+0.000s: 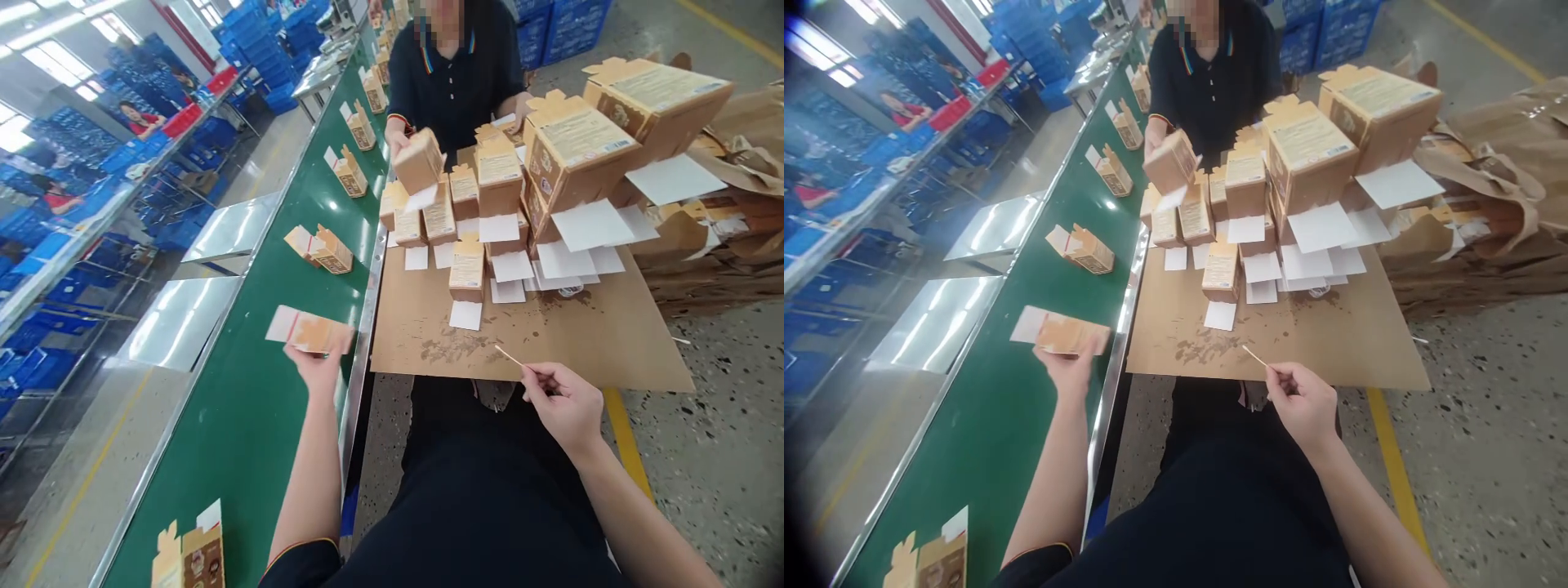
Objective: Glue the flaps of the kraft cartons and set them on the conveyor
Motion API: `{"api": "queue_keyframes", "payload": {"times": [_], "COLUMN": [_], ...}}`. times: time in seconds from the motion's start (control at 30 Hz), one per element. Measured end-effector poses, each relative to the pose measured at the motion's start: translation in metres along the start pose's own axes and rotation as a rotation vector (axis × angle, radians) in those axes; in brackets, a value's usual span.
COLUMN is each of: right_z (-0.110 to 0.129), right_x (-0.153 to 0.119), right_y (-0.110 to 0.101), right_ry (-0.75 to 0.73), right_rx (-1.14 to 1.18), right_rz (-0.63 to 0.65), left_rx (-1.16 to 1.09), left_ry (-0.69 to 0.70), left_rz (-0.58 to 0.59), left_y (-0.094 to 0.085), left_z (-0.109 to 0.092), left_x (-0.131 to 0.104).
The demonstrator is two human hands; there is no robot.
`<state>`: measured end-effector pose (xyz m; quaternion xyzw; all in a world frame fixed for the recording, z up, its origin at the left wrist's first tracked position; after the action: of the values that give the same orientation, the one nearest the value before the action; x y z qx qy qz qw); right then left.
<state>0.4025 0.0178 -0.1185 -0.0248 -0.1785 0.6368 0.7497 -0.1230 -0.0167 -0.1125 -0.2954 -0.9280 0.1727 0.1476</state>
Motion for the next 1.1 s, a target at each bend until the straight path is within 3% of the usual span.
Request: {"api": "queue_keyframes", "payload": {"times": [0.1,0.2,0.27,0.37,0.43,0.5,0.53,0.57,0.7,0.77,0.8,0.87,0.93,1.0,1.1], "right_z": [0.000,0.001,-0.002,-0.011,-0.018,-0.023,-0.024,-0.025,-0.025,-0.024,-0.023,-0.023,-0.021,-0.017,-0.016], "right_x": [0.006,0.012,0.013,0.008,0.002,-0.002,-0.003,-0.003,0.003,0.010,0.014,0.026,0.044,0.066,0.105], "right_y": [-0.005,-0.010,-0.018,-0.037,-0.051,-0.062,-0.066,-0.069,-0.071,-0.074,-0.077,-0.085,-0.095,-0.103,-0.099], "right_ry": [-0.007,-0.014,-0.003,0.050,0.098,0.125,0.132,0.132,0.122,0.117,0.118,0.120,0.107,0.077,0.037], "right_rx": [-0.001,0.020,0.029,0.014,0.007,0.021,0.030,0.037,0.041,0.021,0.008,-0.031,-0.100,-0.196,-0.323], "right_rz": [-0.002,-0.020,-0.049,-0.115,-0.156,-0.191,-0.205,-0.217,-0.244,-0.260,-0.266,-0.281,-0.289,-0.275,-0.167], "left_rx": [0.028,0.075,0.099,0.164,0.150,0.053,-0.019,-0.094,-0.207,-0.105,-0.051,0.030,0.084,0.113,0.005], "left_ry": [-0.109,-0.194,-0.175,-0.056,0.085,0.200,0.217,0.201,-0.061,-0.145,-0.161,-0.160,-0.145,-0.147,-0.206], "left_rz": [-0.070,-0.025,-0.077,-0.313,-0.397,-0.328,-0.233,-0.116,0.495,0.672,0.727,0.788,0.809,0.810,0.777], "left_y": [-0.046,-0.059,-0.068,-0.090,-0.089,-0.064,-0.040,-0.011,0.140,0.195,0.213,0.234,0.233,0.217,0.179], "left_z": [0.028,0.051,0.058,0.048,0.026,-0.002,-0.016,-0.028,-0.060,-0.065,-0.065,-0.064,-0.060,-0.052,-0.040], "left_x": [0.035,0.041,0.031,0.005,-0.009,-0.009,-0.002,0.007,0.035,0.035,0.033,0.023,0.009,-0.005,-0.023]}}
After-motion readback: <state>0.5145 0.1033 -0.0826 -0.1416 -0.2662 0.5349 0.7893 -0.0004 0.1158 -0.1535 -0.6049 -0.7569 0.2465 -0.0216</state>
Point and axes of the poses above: each hand's wrist, its own x-axis towards the middle knuckle, its own y-axis out of the palm, z = x × y, the point moved 10 cm from there along x, towards the middle knuckle, and after that the axes turned 9 degrees about x, right-handed, at the moved point
